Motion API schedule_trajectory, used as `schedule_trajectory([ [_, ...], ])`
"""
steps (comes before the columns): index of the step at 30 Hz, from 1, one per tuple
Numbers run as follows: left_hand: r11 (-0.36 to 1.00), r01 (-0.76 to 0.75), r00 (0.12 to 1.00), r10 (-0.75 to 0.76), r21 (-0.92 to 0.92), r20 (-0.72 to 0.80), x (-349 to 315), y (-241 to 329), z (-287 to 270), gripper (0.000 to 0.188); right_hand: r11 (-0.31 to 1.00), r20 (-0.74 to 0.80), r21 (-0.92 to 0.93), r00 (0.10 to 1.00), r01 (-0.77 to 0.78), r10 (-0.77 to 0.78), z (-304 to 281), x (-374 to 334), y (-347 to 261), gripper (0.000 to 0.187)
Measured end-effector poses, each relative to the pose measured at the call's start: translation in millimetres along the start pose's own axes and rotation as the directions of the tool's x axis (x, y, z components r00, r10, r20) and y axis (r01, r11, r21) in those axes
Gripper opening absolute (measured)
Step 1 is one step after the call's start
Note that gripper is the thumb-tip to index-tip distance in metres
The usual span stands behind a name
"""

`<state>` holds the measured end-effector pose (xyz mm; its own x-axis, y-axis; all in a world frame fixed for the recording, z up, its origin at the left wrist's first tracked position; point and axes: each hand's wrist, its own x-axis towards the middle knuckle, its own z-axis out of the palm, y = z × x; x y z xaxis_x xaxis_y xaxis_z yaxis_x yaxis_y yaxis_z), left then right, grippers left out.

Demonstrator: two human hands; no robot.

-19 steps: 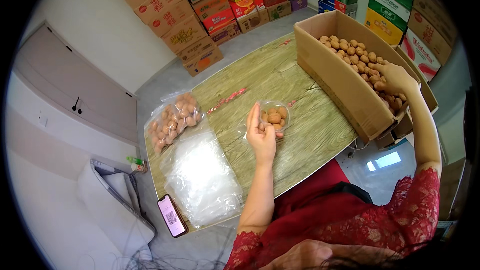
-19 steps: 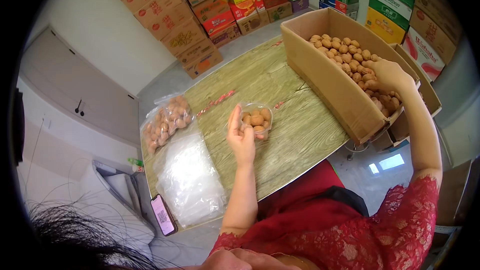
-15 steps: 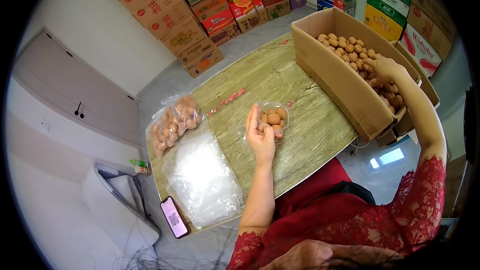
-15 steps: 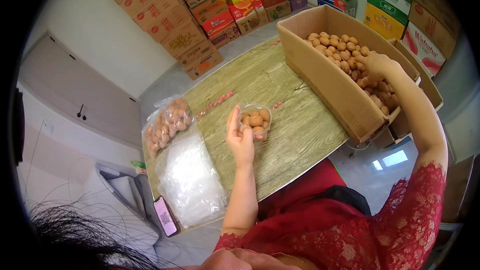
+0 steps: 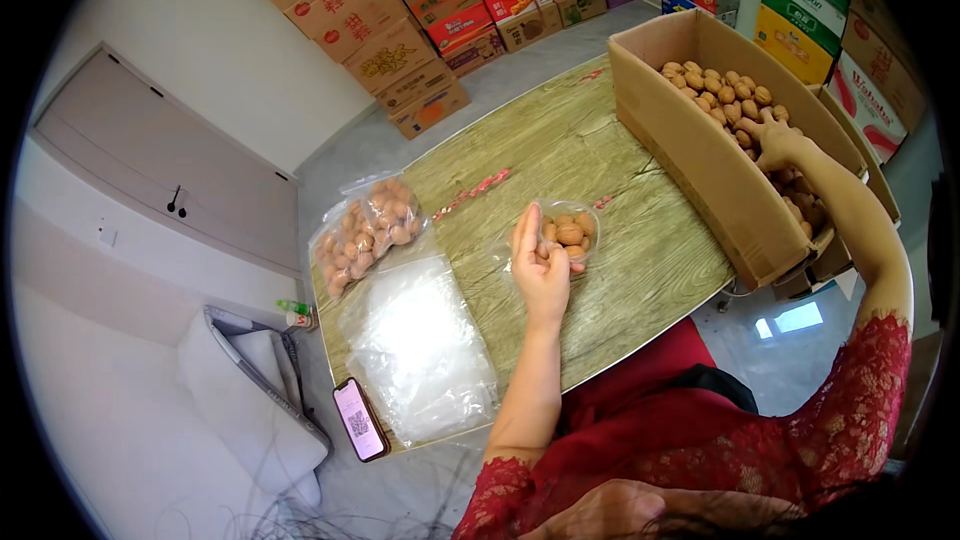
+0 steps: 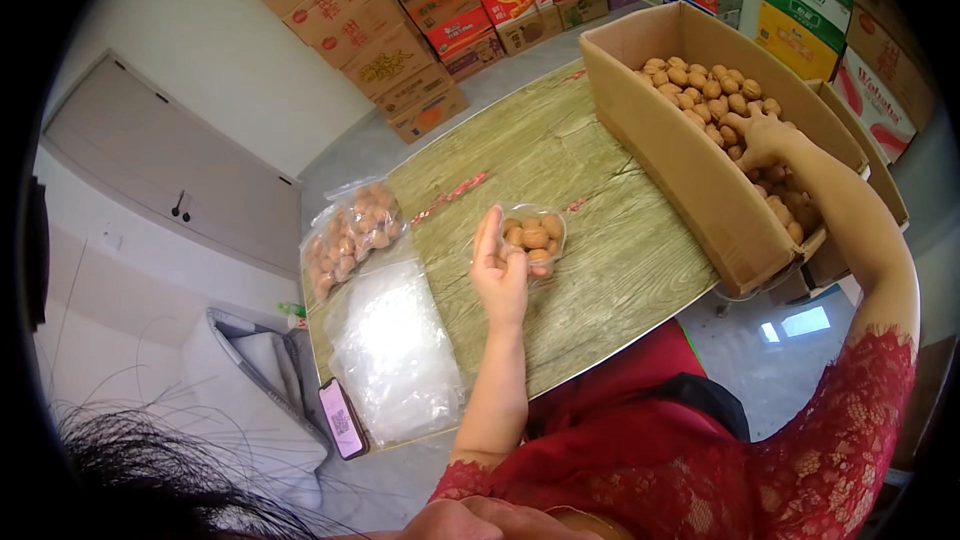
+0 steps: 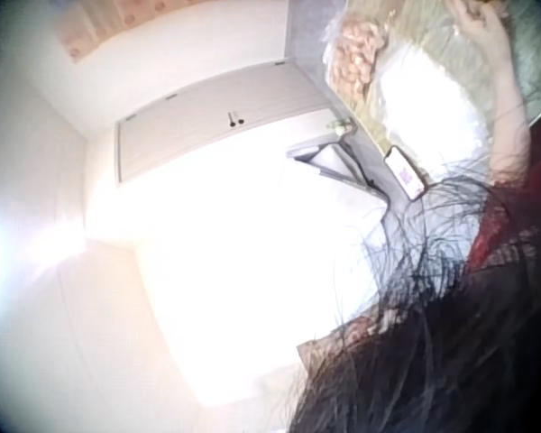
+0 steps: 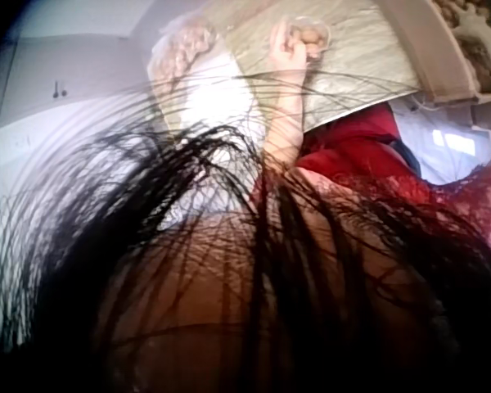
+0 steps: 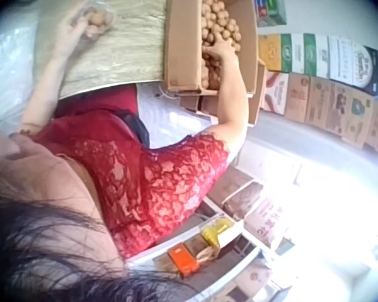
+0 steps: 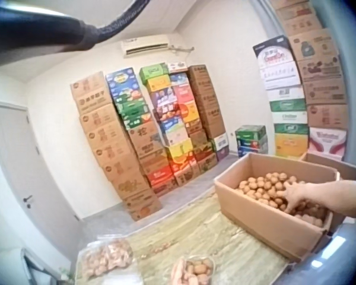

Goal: The person picks up walnuts from a cardboard box and places them into small plastic bags by hand.

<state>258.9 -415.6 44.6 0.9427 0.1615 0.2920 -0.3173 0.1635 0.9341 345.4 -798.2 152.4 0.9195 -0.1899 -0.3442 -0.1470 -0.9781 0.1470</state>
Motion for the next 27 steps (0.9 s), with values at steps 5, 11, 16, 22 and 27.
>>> schedule_trajectory([
  [5, 1.000, 0.024, 0.999, -0.024, -0.007, -0.032, 1.6, 6.0, 2.2, 0.059, 0.996, 0.042, 0.082, 0.998, 0.045, -0.049, -3.6, -8.6, -5.8, 0.084],
  [11, 1.000, 0.010, 1.000, -0.009, -0.008, 0.011, 0.6, 4.3, 1.6, 0.061, 0.979, -0.156, 0.057, 0.970, 0.198, -0.187, 27.8, 15.7, -0.2, 0.065],
  [16, 1.000, 0.004, 1.000, -0.004, -0.005, 0.001, 0.7, 3.2, 1.8, 0.060, 0.926, -0.149, 0.267, 0.961, 0.267, -0.234, 38.8, 31.1, 11.0, 0.062],
  [22, 1.000, -0.001, 1.000, 0.001, -0.014, -0.010, 1.1, 1.5, 0.4, 0.059, 0.909, -0.067, 0.341, 0.970, 0.241, -0.232, 18.9, 19.5, 1.8, 0.057],
  [27, 1.000, 0.001, 1.000, -0.001, 0.002, -0.021, 1.6, 2.4, 0.4, 0.058, 0.932, -0.154, 0.149, 0.939, 0.330, -0.308, 23.2, 22.6, 2.3, 0.055],
])
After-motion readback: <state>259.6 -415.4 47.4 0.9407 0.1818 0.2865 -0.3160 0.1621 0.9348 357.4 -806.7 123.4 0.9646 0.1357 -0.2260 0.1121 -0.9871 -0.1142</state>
